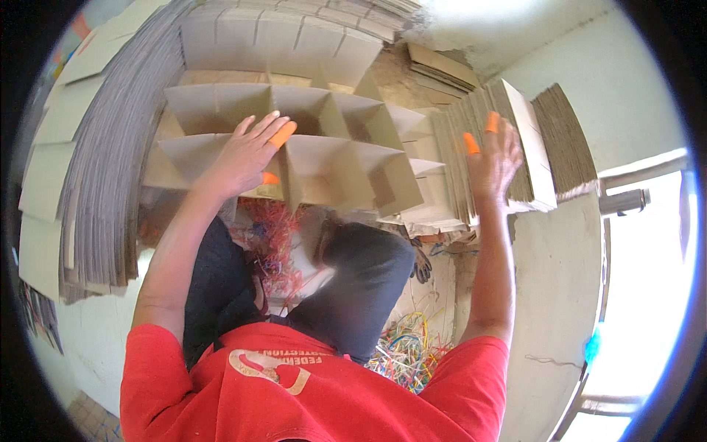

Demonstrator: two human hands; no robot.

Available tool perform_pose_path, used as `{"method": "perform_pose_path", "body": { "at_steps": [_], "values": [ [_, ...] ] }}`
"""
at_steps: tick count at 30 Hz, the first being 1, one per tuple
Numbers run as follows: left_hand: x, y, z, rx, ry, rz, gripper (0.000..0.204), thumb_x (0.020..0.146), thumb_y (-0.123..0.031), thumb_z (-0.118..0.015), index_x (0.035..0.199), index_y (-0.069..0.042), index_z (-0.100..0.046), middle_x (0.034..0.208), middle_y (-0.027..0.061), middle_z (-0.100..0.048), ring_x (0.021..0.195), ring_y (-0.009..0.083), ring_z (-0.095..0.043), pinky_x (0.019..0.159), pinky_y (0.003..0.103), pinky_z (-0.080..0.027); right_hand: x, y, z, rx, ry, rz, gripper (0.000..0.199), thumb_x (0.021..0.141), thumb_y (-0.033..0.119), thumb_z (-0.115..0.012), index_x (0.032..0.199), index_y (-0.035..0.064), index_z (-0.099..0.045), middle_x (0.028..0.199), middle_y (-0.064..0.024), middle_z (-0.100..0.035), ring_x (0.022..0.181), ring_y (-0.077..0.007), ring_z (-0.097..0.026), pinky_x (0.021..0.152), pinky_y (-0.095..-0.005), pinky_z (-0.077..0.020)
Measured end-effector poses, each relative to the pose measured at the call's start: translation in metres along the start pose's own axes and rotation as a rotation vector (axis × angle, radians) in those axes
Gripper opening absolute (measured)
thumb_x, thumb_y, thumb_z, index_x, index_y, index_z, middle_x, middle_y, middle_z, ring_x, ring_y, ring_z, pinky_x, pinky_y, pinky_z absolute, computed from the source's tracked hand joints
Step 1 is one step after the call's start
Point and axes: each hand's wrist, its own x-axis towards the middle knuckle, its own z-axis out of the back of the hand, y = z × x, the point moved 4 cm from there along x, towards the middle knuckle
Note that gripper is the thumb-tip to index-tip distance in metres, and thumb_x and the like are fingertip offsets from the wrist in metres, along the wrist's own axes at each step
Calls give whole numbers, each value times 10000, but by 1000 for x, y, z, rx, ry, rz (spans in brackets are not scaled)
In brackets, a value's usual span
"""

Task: The person sits on the floor and repeatedly folds flat cardboard pieces along pre-scored lines, then stacks the folded pieces to the right. The hands manipulate each piece individually, folding flaps inward and placing the finished units into a growing stack.

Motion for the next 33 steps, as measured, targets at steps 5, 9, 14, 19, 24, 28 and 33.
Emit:
{"method": "perform_pose_path", "body": {
  "at_steps": [5, 9, 14, 19, 24, 28, 33],
  "values": [
    [11, 0, 6, -55, 80, -20, 894, 688, -166, -780, 1449, -62, -322, 1513, 135, -318, 1422, 262, -261, 1175, 422, -194, -14, -168, -37, -90, 605, -611, 738, 767, 556, -701, 1254, 20, -557, 1330, -213, -525, 1215, -388, -501, 978, -546, -402],
    [-2, 3, 20, -124, -15, 94, 893, 692, -165, -781, 1456, -80, -328, 1494, 142, -352, 1413, 267, -282, 1167, 428, -206, 1, -207, -36, 61, 463, -385, 466, 722, 458, -763, 780, 0, -708, 840, -250, -659, 816, -396, -649, 729, -479, -480],
    [-37, 31, 15, -163, -205, 170, 822, 694, -140, -778, 1423, -90, -402, 1456, 154, -406, 1389, 275, -328, 1151, 437, -234, 13, -218, -26, 151, 386, -338, 234, 732, 185, -716, 710, -33, -636, 791, -274, -622, 712, -407, -628, 663, -481, -463],
    [-67, 55, 15, -45, -316, 183, 710, 718, -202, -755, 1364, -76, -486, 1385, 167, -495, 1345, 266, -404, 1121, 436, -262, 12, -212, -30, 206, 413, -438, 122, 709, 85, -645, 700, -27, -598, 637, -214, -563, 565, -257, -544, 571, -413, -426],
    [-79, 64, 25, -62, -327, 282, 692, 723, -220, -771, 1350, -99, -505, 1365, 176, -512, 1307, 293, -441, 1087, 443, -309, -9, -256, -51, 603, 375, -617, 77, 769, 32, -548, 768, 26, -624, 663, 38, -501, 592, -86, -454, 518, -282, -374],
    [-99, 78, 28, -86, -437, 335, 679, 723, -246, -778, 1340, -124, -521, 1342, 155, -538, 1279, 301, -463, 1055, 434, -337, 28, -170, 5, -73, -64, -328, 89, 853, 80, -602, 879, -1, -575, 870, -164, -635, 721, -326, -607, 580, -411, -466],
    [-108, 99, 17, 32, -488, 385, 552, 735, -255, -768, 1248, -150, -595, 1181, 104, -640, 1199, 285, -514, 996, 417, -369, 65, 29, 92, 650, -157, -1, 466, 875, 72, -657, 1308, 1, -500, 1152, -189, -638, 931, -238, -654, 746, -356, -536]
  ]
}}
